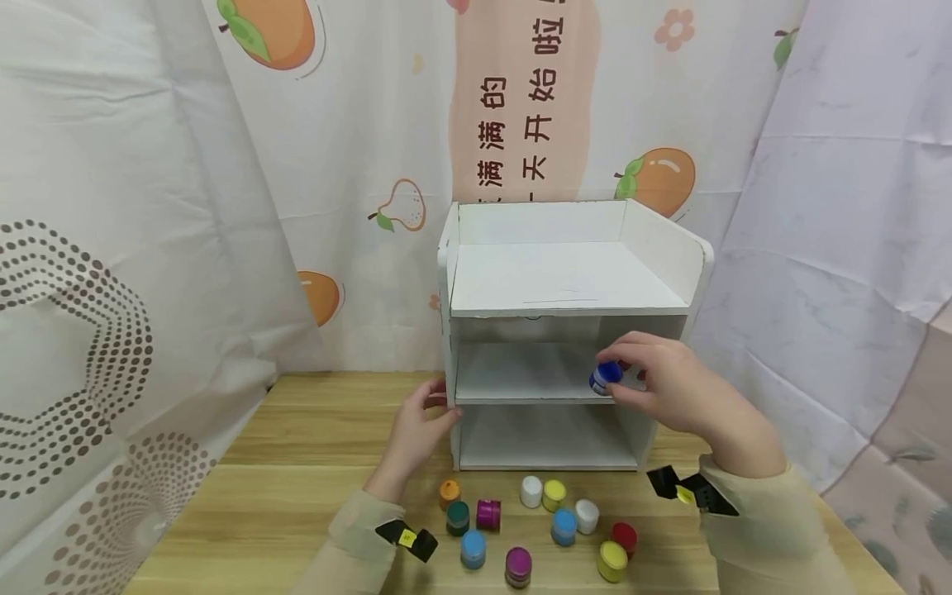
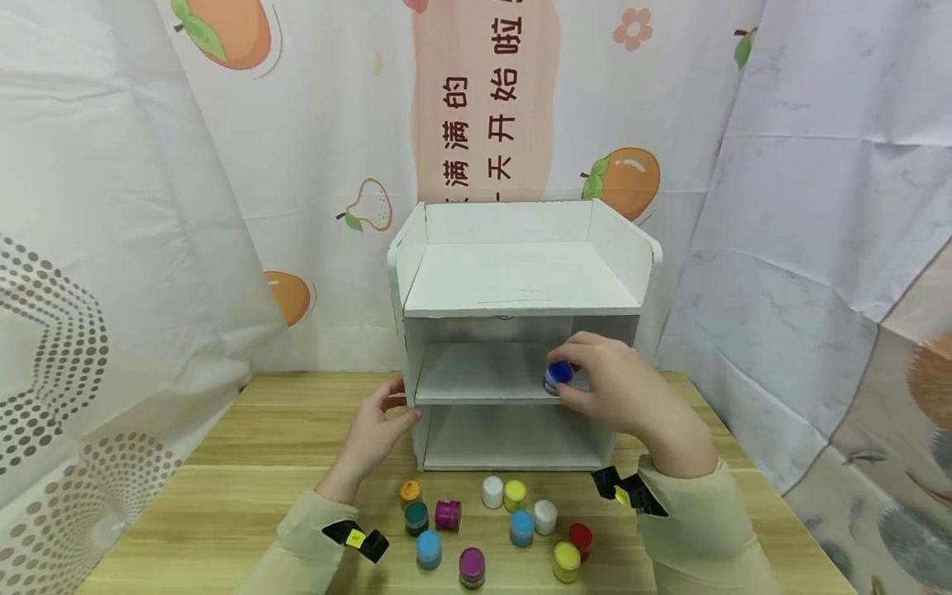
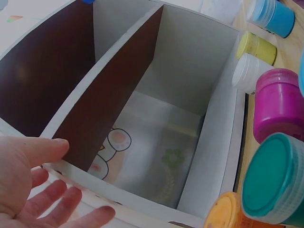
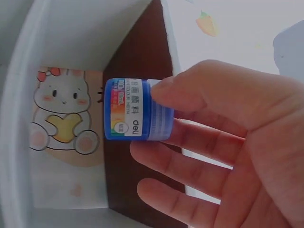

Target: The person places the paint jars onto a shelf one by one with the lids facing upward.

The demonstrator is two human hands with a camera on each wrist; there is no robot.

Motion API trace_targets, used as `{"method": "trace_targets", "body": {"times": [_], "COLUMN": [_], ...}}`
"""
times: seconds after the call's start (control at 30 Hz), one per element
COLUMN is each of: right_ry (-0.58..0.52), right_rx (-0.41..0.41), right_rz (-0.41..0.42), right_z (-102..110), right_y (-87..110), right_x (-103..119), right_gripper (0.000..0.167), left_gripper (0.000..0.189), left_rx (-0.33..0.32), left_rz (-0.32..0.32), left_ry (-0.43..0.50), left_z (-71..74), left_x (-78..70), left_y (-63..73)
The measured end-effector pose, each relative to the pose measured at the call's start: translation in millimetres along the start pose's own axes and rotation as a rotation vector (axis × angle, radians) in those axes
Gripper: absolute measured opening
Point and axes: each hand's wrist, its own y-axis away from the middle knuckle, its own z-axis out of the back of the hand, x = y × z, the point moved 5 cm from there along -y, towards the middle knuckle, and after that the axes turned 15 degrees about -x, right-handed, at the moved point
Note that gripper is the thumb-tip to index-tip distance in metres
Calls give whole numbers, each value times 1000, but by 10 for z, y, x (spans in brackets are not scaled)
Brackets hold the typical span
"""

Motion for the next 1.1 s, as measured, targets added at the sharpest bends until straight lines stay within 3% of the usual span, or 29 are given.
{"method": "trace_targets", "body": {"times": [0.17, 0.37, 0.7, 0.87, 1.1], "right_ry": [-3, 11, 44, 103, 172], "right_rx": [-24, -76, -153, -140, -29], "right_rz": [32, 93, 125, 110, -26], "right_z": [138, 314, 578, 650, 658], "right_y": [-139, -272, -475, -542, -712], "right_x": [21, 5, -85, -153, -231], "right_gripper": [29, 33, 37, 33, 29], "left_gripper": [59, 60, 64, 65, 64], "left_rx": [35, 64, 44, 55, 63], "left_rz": [11, -3, -8, -10, -10], "left_ry": [17, 41, 34, 31, 30], "left_z": [-9, -28, -55, -63, -35], "left_x": [3, 25, 59, 69, 14], "left_y": [-23, -31, -27, -22, -3]}}
